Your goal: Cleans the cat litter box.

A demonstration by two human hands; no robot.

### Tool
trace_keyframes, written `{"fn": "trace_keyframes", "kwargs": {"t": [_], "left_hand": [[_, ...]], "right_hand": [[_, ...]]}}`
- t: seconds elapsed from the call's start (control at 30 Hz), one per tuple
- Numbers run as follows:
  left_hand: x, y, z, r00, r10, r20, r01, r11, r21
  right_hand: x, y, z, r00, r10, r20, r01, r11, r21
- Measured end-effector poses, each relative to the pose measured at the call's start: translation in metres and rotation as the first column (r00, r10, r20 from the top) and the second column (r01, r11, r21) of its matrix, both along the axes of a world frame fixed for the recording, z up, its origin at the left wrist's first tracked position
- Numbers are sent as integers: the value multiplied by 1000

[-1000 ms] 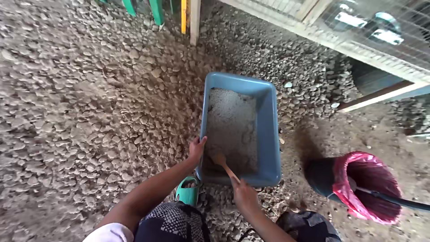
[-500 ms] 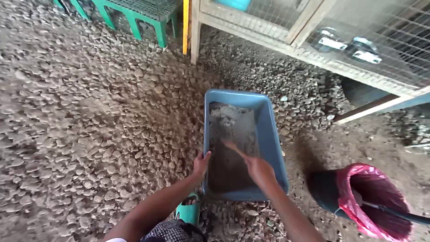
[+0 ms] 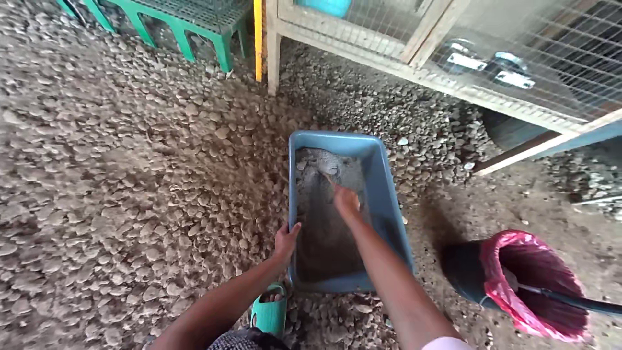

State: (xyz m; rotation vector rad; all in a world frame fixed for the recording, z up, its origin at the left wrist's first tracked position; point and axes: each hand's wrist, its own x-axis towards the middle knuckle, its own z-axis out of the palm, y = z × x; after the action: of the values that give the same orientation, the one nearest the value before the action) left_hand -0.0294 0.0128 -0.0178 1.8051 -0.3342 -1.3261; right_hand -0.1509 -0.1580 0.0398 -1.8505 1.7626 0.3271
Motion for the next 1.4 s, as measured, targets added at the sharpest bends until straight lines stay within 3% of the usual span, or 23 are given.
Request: {"fn": "trace_keyframes", "kwargs": {"t": [0.07,0.17,0.23,0.3,0.4,0.53,0.57,0.63,0.7,0.73,0.83,0.93,1.03,1.13,1.3,1.4], "left_hand": [[2,1,-4,1000,2,-16,-2,1000,-7],[4,0,-6,999,1,-36,-2,1000,-13],[3,-1,-3,999,-9,-36,9,1000,2],[2,-5,0,999,-41,-21,42,999,21],[4,-2,-3,998,-62,32,62,998,0],[3,-4,2,999,-28,37,29,999,-19],[3,-3,1,999,-28,37,28,999,-19],[2,-4,2,998,-44,48,45,999,-16],[3,-5,2,997,-59,52,59,998,-2],[2,-6,1,997,-61,55,61,998,-2],[1,-3,0,995,-71,73,71,997,3],[0,-6,4,994,-67,86,66,998,11],[0,-6,6,994,-66,88,64,998,30],[-1,-6,5,992,-64,105,60,997,45],[-1,-3,8,990,-46,130,43,999,25],[1,-3,6,990,-65,122,65,998,6]], "right_hand": [[-35,6,27,998,33,44,-34,999,31],[-74,84,107,979,164,-123,-151,983,104],[-39,128,189,971,94,-221,-3,924,382],[-14,141,208,990,-4,-142,70,883,465],[-11,114,162,996,-10,-89,42,931,362],[-18,51,66,999,37,-38,-32,993,117],[-26,49,67,999,44,-4,-43,991,129],[-41,66,116,998,25,57,-37,971,235],[-45,99,164,995,-73,75,38,917,397],[-48,113,165,989,-126,83,76,892,446],[-61,135,118,967,-200,160,91,852,515],[-58,113,61,918,-227,325,84,913,399],[-46,73,-9,861,-97,500,-1,981,192],[-15,32,-45,855,-45,516,3,997,81],[0,9,-28,880,-225,418,203,974,97],[-37,37,22,954,-149,259,147,989,29]]}}
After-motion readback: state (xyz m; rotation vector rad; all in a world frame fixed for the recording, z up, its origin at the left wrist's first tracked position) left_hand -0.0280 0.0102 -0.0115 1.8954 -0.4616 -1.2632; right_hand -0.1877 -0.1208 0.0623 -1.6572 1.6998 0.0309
